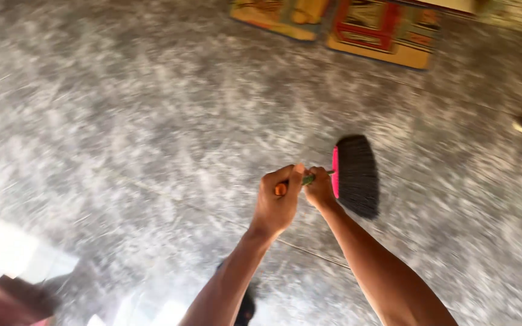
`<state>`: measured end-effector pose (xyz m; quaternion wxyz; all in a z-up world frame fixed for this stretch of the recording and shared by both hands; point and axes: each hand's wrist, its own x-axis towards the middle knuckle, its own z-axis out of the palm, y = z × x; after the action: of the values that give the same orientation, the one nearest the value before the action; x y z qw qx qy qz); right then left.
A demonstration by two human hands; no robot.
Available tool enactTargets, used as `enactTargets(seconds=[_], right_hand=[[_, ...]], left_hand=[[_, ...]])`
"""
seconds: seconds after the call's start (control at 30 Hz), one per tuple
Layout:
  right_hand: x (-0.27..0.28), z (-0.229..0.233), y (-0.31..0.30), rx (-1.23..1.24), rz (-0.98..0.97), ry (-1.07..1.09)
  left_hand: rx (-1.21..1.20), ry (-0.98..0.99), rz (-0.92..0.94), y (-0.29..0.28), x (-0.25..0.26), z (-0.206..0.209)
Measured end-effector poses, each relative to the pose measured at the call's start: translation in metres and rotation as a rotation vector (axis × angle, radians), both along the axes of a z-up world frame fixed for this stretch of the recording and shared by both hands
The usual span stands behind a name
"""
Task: The person is sweeping the tiled entryway and indoor floor with a broom.
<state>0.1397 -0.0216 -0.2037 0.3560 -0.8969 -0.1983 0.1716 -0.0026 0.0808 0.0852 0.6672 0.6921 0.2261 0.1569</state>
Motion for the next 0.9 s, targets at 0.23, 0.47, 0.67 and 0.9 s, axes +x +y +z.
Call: enactTargets(seconds=[0.23,0.47,0.67,0.9], right_hand=[[-0.096,0.002,0.233,0.217,0.283,-0.074],[-0.221,0.057,0.411,0.28,0.528,0.095],[-0.319,0.082,0.494,0.358,0.742,0.264],[-0.347,0.148,0.523,0.227,0.828,0.004]], left_hand=[[0.137,0.012,0.211,0.175,-0.103,0.027],[0.179,0.098,0.449,0.295,-0.222,0.032],[0.158,0.129,0.64,0.337,-0.312,0.034],[0.121,-0.125,0.727,0.379,-0.373,0.073]])
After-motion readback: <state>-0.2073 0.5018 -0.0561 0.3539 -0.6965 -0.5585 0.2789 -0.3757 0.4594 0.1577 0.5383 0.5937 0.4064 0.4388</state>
